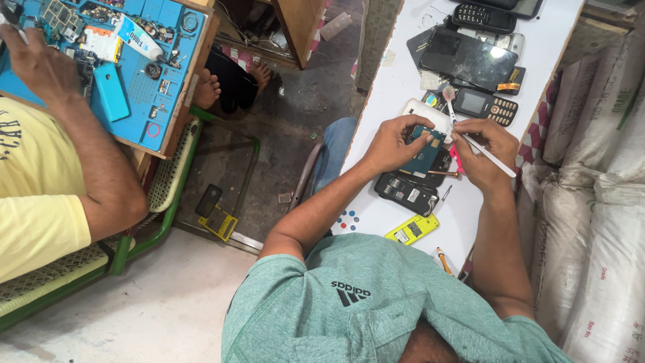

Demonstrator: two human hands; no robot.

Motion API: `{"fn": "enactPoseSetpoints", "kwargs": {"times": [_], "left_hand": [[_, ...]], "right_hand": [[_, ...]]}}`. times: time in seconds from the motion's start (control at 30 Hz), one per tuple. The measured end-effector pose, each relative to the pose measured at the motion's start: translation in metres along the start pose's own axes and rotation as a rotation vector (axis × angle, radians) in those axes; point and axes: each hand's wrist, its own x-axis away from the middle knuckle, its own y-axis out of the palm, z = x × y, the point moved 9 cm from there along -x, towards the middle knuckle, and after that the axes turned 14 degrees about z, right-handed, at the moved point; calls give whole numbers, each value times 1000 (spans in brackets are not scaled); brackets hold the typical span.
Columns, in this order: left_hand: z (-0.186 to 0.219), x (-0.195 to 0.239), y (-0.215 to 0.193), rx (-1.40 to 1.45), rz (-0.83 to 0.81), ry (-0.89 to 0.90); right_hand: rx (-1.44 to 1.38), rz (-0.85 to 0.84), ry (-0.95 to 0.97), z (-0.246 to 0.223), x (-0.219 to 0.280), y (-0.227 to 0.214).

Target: The person holds a small circuit board and uses a toothbrush to scrub its surface. They then switch to a metal tool to scrape or clean specific areas on the board.

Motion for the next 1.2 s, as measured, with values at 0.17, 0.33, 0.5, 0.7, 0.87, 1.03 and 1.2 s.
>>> {"fn": "enactPoseSetpoints", "kwargs": {"times": [0.17,0.33,0.5,0.7,0.87,1.03,1.2], "left_hand": [[4,0,-2,-41,12,34],[6,0,-2,-51,13,29],[6,0,-2,-43,10,13],[8,0,-2,-29,4,16],[9,0,-1,-41,-8,4],[10,-1,-1,-51,-12,3],[9,-1,-2,-68,-6,7]], "right_hand": [[-124,87,202,28,15,-7],[-215,96,259,44,18,-7],[-243,55,273,50,21,-1],[-237,59,249,52,21,-4],[-218,53,240,52,21,-2],[-223,40,241,51,20,-1],[-200,30,253,49,19,1]]}}
